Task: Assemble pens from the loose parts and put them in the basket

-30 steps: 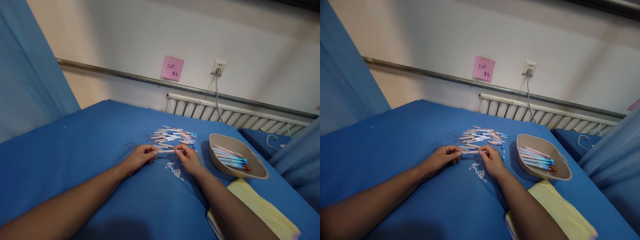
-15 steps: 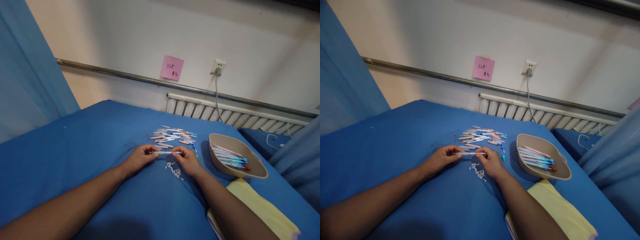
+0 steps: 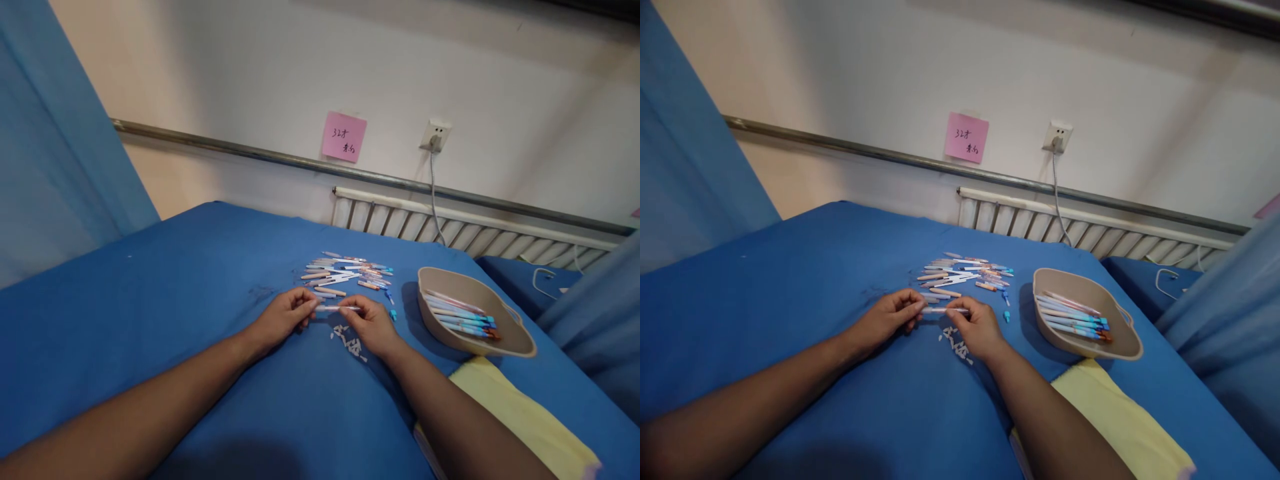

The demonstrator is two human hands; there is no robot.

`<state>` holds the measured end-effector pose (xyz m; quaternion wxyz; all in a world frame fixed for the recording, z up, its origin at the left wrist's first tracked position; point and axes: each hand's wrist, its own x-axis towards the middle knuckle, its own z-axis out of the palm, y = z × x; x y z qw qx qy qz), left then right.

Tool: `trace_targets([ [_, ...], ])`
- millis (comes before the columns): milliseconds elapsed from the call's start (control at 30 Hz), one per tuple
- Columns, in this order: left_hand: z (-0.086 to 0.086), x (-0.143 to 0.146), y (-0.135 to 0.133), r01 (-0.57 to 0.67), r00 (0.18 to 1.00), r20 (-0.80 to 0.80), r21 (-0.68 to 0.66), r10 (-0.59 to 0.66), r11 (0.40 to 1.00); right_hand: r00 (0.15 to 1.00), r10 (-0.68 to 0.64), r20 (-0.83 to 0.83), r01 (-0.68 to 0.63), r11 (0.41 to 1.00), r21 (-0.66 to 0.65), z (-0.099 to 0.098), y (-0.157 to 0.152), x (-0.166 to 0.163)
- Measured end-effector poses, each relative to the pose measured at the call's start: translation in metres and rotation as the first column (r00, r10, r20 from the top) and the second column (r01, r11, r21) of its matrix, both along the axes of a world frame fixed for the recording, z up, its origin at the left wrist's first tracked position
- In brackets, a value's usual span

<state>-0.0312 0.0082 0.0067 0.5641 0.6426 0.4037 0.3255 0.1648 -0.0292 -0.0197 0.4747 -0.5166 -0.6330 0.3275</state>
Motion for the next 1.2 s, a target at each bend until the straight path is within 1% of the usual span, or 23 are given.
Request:
trace_targets([
  [233, 0.0039, -0.0010, -0.0007, -0.061, 0.997, -0.041, 0.065, 0.064, 0.996, 0.998, -0.023, -0.055, 0.023, 1.000, -0.013, -0.0028, 0.0050, 0.0024],
  [333, 0.0053, 0.0004, -0.0027, -0.079, 0.997, 0.018, 0.016, 0.079, 0.997, 0.996, -0.056, -0.076, 0.055, 0.998, -0.011, -0.0026, 0.0063, 0.0029],
  [400, 0.0052, 0.0011, -0.0033, -0.061, 0.997, 0.049, -0.058, 0.064, 0.996, 0.993, -0.082, -0.088, 0.082, 0.997, -0.008, -0.0018, 0.0062, 0.0033],
  [467, 0.0042, 0.0009, -0.0027, -0.031, 0.999, 0.035, -0.110, 0.035, 0.993, 0.991, -0.097, -0.088, 0.097, 0.995, -0.001, -0.0012, 0.0058, 0.0036],
  [533, 0.0033, -0.0001, -0.0014, -0.032, 0.999, 0.011, -0.103, 0.033, 0.994, 0.992, -0.101, -0.077, 0.101, 0.995, 0.004, -0.0012, 0.0057, 0.0038],
  [600, 0.0032, -0.0014, -0.0005, -0.061, 0.998, 0.004, -0.058, 0.062, 0.996, 0.993, -0.101, -0.063, 0.102, 0.995, 0.003, -0.0018, 0.0059, 0.0038],
  [700, 0.0041, -0.0023, -0.0006, -0.072, 0.996, 0.043, -0.021, 0.073, 0.997, 0.994, -0.093, -0.054, 0.093, 0.996, 0.005, -0.0025, 0.0061, 0.0033],
  [800, 0.0032, -0.0016, -0.0012, -0.031, 0.997, 0.068, -0.083, 0.036, 0.996, 0.996, -0.081, -0.041, 0.082, 0.996, 0.019, -0.0018, 0.0049, 0.0024],
  [867, 0.0017, -0.0010, -0.0011, -0.019, 0.999, 0.043, -0.125, 0.024, 0.992, 0.996, -0.077, -0.035, 0.078, 0.996, 0.039, -0.0009, 0.0039, 0.0020],
  [900, 0.0012, -0.0008, -0.0009, -0.023, 0.999, 0.025, -0.126, 0.026, 0.992, 0.997, -0.075, -0.032, 0.076, 0.996, 0.049, -0.0005, 0.0034, 0.0020],
  [967, 0.0012, -0.0009, -0.0007, -0.043, 0.999, 0.018, -0.082, 0.045, 0.996, 0.997, -0.076, -0.023, 0.078, 0.995, 0.065, -0.0001, 0.0029, 0.0021],
  [1067, 0.0032, -0.0016, -0.0009, -0.051, 0.996, 0.076, -0.026, 0.053, 0.998, 0.997, -0.079, -0.005, 0.079, 0.994, 0.071, 0.0000, 0.0028, 0.0022],
  [1133, 0.0034, -0.0020, -0.0010, -0.032, 0.995, 0.096, -0.060, 0.037, 0.998, 0.997, -0.077, -0.002, 0.077, 0.994, 0.073, 0.0000, 0.0026, 0.0022],
  [1200, 0.0019, -0.0022, -0.0004, -0.006, 0.997, 0.071, -0.118, 0.015, 0.993, 0.998, -0.069, -0.004, 0.069, 0.994, 0.083, 0.0001, 0.0022, 0.0021],
])
